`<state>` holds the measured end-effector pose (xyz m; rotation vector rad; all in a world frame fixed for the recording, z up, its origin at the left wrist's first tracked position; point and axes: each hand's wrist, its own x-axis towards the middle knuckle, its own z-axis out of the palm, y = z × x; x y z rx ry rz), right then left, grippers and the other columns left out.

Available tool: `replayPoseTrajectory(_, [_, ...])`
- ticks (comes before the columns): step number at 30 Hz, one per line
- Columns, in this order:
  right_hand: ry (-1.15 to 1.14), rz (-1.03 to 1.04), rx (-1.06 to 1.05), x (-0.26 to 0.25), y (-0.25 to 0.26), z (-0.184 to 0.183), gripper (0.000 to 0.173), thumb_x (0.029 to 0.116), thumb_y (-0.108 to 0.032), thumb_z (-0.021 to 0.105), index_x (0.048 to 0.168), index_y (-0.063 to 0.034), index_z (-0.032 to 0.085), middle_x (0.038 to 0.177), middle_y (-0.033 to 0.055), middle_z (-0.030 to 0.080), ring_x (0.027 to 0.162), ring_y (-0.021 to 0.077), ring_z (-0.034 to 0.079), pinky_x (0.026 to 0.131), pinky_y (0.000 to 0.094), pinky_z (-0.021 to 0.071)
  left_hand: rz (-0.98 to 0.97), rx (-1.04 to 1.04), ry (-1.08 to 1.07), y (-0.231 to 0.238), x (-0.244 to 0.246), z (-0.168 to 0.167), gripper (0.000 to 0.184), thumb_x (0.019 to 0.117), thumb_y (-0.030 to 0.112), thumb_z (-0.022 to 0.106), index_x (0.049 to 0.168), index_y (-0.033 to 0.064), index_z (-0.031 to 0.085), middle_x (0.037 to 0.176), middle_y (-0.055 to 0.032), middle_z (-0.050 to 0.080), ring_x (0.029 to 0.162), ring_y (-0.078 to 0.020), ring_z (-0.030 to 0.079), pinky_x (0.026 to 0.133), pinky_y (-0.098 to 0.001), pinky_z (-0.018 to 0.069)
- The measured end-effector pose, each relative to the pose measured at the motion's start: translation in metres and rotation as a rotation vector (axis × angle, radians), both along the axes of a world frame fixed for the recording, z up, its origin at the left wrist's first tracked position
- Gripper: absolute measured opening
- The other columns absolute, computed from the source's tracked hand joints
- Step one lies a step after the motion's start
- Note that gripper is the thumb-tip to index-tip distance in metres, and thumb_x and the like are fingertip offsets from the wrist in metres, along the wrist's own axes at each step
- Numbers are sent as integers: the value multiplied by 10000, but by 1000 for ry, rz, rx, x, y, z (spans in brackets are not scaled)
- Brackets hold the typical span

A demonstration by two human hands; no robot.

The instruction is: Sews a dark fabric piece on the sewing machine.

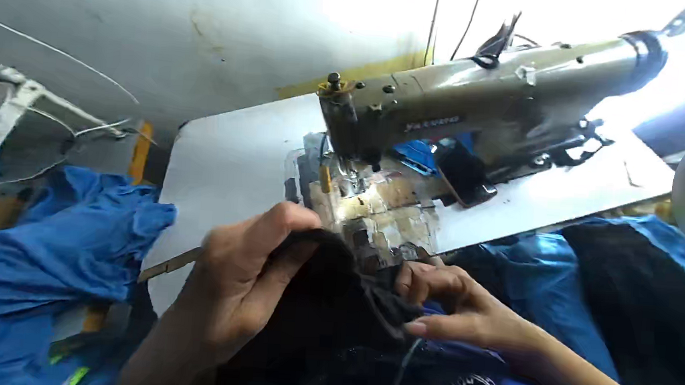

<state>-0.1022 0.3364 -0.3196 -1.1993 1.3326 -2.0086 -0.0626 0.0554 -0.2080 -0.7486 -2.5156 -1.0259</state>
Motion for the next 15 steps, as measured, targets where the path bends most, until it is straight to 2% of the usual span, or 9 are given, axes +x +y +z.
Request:
replayPoseTrajectory(1, [79, -22, 14, 0, -8, -2, 193, 961, -154, 689, 874, 8, 629, 1049, 70, 642, 1020, 46, 588, 874, 190, 488, -4, -28, -21, -6, 5, 5, 208, 1084, 318, 506, 1133, 158, 629, 1010, 68, 684, 966, 38, 642, 846, -158, 537])
replayPoseTrajectory(2, [150, -22, 26, 0, -17, -3, 233, 951, -152, 699, 841, 37, 619, 1052, 125, 658, 1005, 72, 614, 856, 195, 508, -21, -53, -56, -12, 6, 12, 215, 1083, 322, 511, 1132, 157, 639, 1009, 62, 690, 964, 33, 645, 843, -163, 536])
replayPoseTrajectory(3, [189, 8, 27, 0, -25, -3, 245, 943, -139, 706, 818, 53, 619, 988, 142, 673, 899, 58, 625, 769, 173, 511, -50, -90, -98, -20, 3, 17, 217, 1079, 331, 520, 1112, 158, 648, 983, 70, 689, 942, 43, 642, 824, -154, 532])
replayPoseTrajectory(6, [127, 129, 64, -10, -38, -20, 160, 933, -58, 685, 852, 68, 628, 793, 78, 665, 644, -19, 559, 583, 124, 446, -144, -227, -239, -36, -37, -4, 157, 1019, 298, 565, 998, 190, 677, 845, 146, 667, 792, 117, 608, 698, -90, 505])
replayPoseTrajectory(8, [100, 54, 202, -20, -38, -42, 127, 918, -53, 688, 865, 46, 627, 732, 35, 635, 610, -18, 541, 568, 139, 442, -101, -279, -459, -33, -67, -50, 145, 969, 198, 598, 995, 121, 718, 873, 62, 700, 803, 8, 652, 730, -223, 554])
replayPoseTrajectory(10, [111, -94, 388, -28, -29, -61, 153, 920, -98, 693, 910, 43, 635, 727, 50, 631, 615, 32, 563, 587, 197, 475, 60, -250, -630, -19, -87, -104, 167, 1015, 98, 596, 1085, -8, 704, 1007, -146, 714, 970, -254, 685, 901, -507, 532])
replayPoseTrajectory(11, [116, -184, 461, -32, -23, -68, 179, 936, -130, 685, 946, 42, 638, 742, 56, 637, 627, 47, 576, 603, 217, 492, 154, -213, -597, -12, -94, -131, 169, 1016, 79, 596, 1092, -31, 699, 1039, -188, 707, 1017, -319, 680, 942, -569, 511])
replayPoseTrajectory(13, [112, -316, 563, -44, -15, -73, 229, 984, -153, 631, 1076, 56, 631, 815, 69, 662, 672, 61, 612, 643, 237, 533, 292, -154, -393, -7, -103, -168, 156, 995, 72, 618, 1044, -52, 700, 972, -220, 696, 950, -375, 688, 865, -603, 524])
replayPoseTrajectory(15, [139, -389, 626, -55, -13, -74, 260, 1013, -167, 594, 1142, 54, 638, 845, 73, 678, 671, 64, 628, 636, 234, 548, 335, -151, -257, -9, -109, -179, 162, 996, 87, 621, 1023, -57, 691, 938, -235, 679, 879, -395, 684, 780, -592, 528])
